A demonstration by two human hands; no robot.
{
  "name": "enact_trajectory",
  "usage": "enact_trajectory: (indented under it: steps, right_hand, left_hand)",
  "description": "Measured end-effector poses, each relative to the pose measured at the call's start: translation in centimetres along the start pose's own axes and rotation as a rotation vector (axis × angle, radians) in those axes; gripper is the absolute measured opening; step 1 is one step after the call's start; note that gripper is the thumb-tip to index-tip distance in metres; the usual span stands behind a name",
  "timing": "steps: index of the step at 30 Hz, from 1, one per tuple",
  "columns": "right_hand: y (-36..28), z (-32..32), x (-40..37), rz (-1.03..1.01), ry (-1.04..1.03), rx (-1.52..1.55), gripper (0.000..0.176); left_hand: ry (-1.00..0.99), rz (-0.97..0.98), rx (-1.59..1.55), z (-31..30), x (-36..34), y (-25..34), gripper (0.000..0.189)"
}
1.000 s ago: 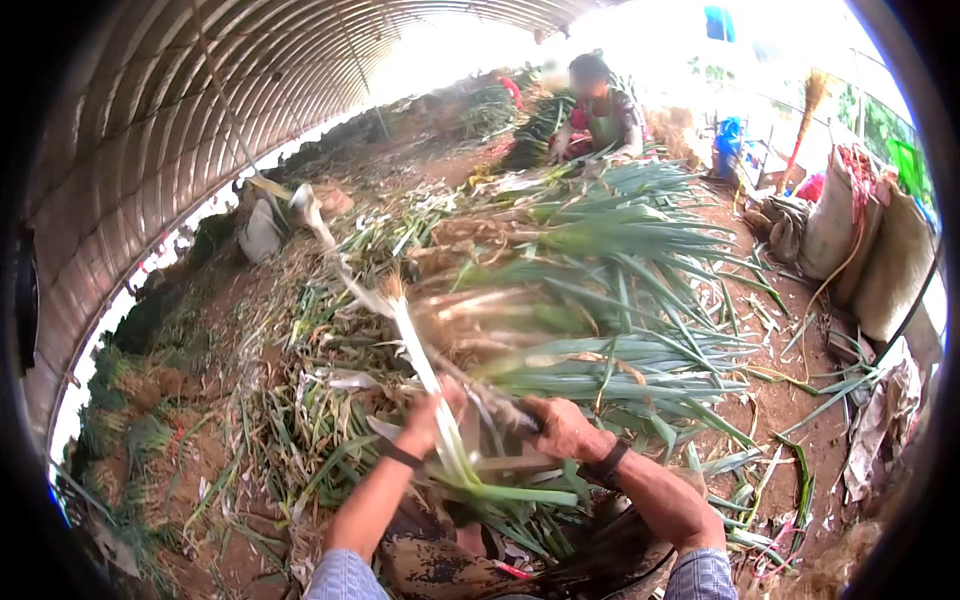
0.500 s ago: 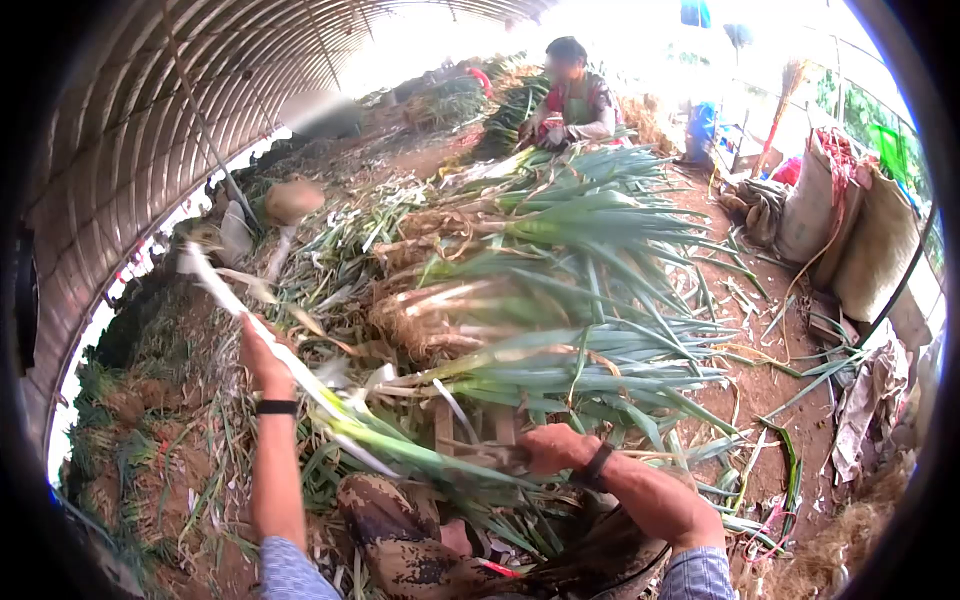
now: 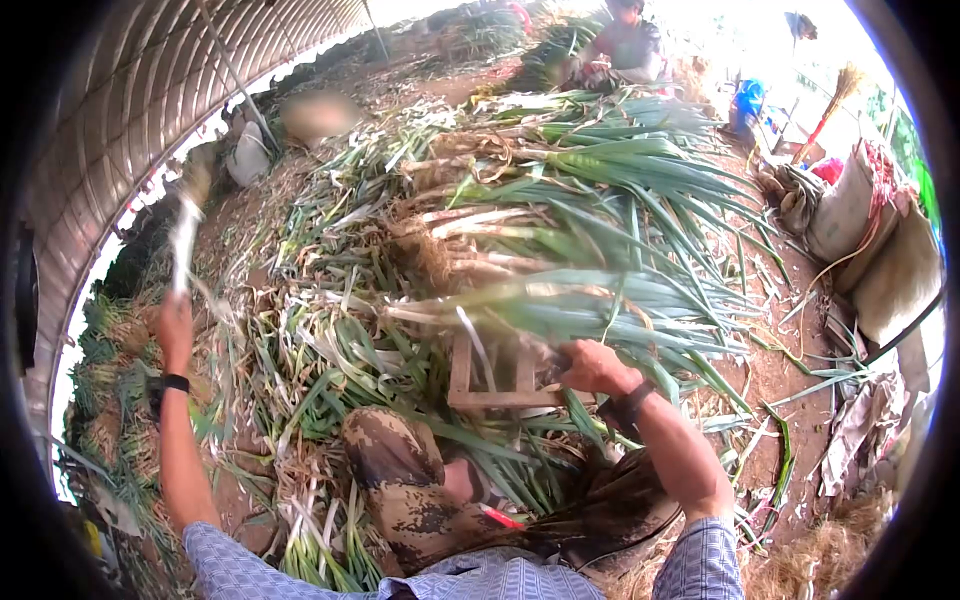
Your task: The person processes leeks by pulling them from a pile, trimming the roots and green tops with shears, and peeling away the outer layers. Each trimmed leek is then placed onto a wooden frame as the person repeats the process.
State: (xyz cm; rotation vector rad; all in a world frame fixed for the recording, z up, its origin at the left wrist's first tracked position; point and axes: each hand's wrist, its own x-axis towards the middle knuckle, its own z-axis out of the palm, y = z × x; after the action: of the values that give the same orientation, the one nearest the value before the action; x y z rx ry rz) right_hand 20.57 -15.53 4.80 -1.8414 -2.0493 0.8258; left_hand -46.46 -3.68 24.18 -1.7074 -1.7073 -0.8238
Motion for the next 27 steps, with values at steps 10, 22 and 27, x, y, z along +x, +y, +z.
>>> enact_trajectory:
  steps: [10,22,27]
  right_hand:
    - [0.7,0.5,1.0,0.016,-0.076,-0.002,0.034]
    - [2.5,-2.1,-2.4,-0.04,0.124,0.15,0.031]
    - [3.2,-3.6,-3.7,-0.091,0.143,0.14,0.03]
  left_hand:
    - [-1.026,-0.477,-1.093,18.4,-13.8,18.9,0.013]
    - [-0.964,0.279,-0.622,28.3,-16.2,41.6,0.061]
    - [-0.773,0.42,-0.895,26.8,-19.5,44.5,0.042]
